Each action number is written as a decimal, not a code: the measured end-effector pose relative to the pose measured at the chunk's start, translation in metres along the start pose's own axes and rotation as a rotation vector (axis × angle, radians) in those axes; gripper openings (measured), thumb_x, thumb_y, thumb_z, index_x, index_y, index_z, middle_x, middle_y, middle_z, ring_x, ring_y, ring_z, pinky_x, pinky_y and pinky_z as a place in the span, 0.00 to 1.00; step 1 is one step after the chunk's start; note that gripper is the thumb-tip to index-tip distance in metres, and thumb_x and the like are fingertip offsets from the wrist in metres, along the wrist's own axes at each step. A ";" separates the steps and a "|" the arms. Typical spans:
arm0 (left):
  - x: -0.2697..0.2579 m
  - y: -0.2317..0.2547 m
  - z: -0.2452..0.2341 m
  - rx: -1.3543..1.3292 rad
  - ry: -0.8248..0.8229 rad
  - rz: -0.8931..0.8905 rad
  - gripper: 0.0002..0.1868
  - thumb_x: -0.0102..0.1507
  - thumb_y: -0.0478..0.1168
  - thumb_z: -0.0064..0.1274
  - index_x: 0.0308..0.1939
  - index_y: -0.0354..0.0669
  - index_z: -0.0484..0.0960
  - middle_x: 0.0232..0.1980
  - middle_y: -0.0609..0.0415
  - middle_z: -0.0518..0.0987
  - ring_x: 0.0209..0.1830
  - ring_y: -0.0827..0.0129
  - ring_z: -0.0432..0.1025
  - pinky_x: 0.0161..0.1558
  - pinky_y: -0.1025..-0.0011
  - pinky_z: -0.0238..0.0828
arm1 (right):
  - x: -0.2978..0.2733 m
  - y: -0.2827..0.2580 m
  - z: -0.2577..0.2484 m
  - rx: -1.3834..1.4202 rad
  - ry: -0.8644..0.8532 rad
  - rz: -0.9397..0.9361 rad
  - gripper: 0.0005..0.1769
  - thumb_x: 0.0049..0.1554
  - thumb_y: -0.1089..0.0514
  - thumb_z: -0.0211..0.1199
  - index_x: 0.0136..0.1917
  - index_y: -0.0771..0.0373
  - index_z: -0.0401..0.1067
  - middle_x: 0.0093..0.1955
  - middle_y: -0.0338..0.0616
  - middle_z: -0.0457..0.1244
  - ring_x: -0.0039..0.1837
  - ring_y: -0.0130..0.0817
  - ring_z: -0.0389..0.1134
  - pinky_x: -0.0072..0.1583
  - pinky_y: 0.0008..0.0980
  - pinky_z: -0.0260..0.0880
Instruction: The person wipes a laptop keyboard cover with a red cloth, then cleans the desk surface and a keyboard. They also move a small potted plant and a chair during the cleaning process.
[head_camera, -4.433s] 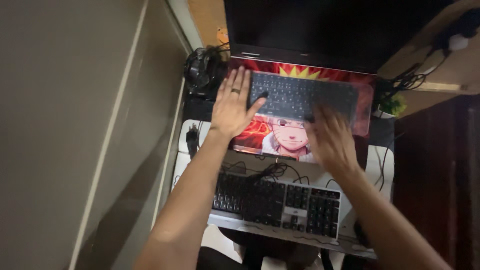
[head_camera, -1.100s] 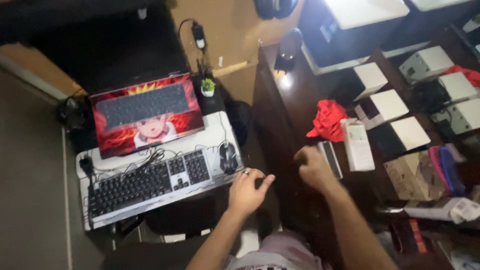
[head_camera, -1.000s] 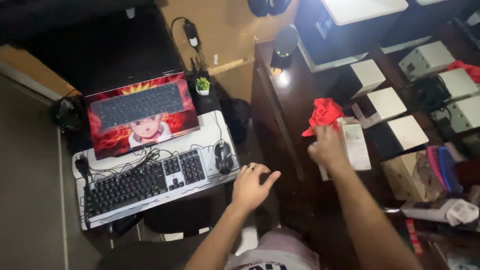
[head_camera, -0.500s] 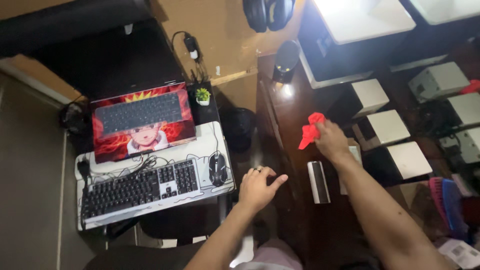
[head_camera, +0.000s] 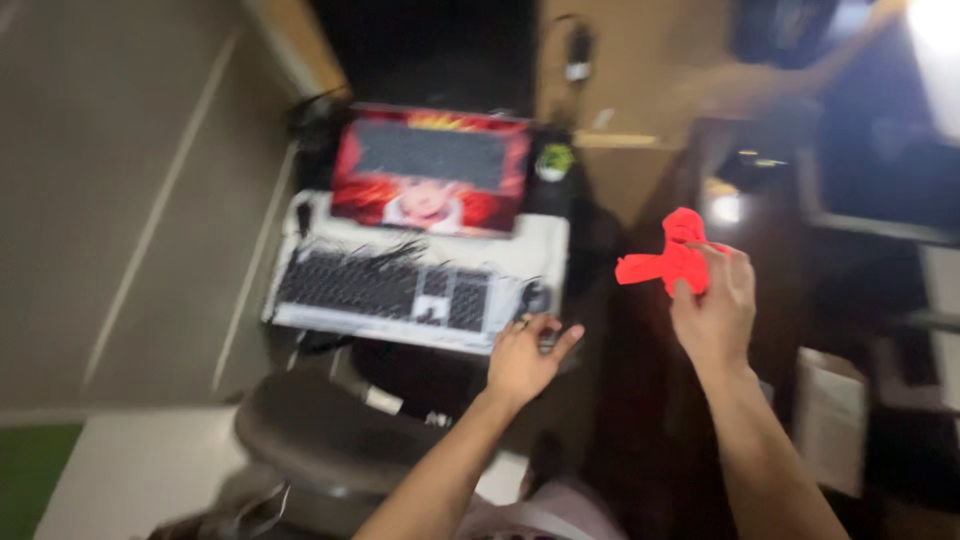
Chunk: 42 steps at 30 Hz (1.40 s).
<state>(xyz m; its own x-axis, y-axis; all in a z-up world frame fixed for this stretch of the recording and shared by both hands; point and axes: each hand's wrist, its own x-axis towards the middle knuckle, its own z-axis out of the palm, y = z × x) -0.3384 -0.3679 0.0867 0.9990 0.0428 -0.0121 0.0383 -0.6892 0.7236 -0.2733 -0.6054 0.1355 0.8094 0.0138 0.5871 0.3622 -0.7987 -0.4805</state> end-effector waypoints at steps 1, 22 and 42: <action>-0.003 -0.009 -0.011 -0.006 0.029 -0.042 0.29 0.62 0.67 0.52 0.42 0.44 0.84 0.42 0.49 0.83 0.45 0.53 0.76 0.53 0.56 0.69 | -0.001 -0.011 0.010 0.035 -0.017 0.005 0.23 0.56 0.67 0.62 0.65 0.63 0.70 0.63 0.57 0.62 0.65 0.58 0.64 0.64 0.49 0.68; 0.012 -0.286 -0.140 -0.307 0.307 -0.611 0.21 0.63 0.56 0.58 0.42 0.41 0.87 0.39 0.47 0.86 0.38 0.58 0.79 0.42 0.64 0.75 | -0.066 -0.154 0.167 0.294 -0.331 0.490 0.16 0.59 0.63 0.54 0.60 0.67 0.70 0.56 0.56 0.61 0.52 0.52 0.68 0.50 0.47 0.70; 0.054 -0.407 -0.098 -0.363 1.041 -1.048 0.30 0.61 0.47 0.65 0.54 0.27 0.72 0.52 0.37 0.76 0.56 0.41 0.67 0.50 0.50 0.65 | -0.143 -0.106 0.256 0.345 -0.751 0.814 0.15 0.62 0.59 0.52 0.58 0.68 0.72 0.44 0.54 0.71 0.44 0.41 0.73 0.48 0.39 0.71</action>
<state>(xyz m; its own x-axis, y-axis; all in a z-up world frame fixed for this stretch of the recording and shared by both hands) -0.3020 -0.0145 -0.1410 0.0597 0.9670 -0.2478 0.5360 0.1784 0.8252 -0.3091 -0.3691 -0.0641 0.8898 0.0172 -0.4560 -0.3785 -0.5305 -0.7585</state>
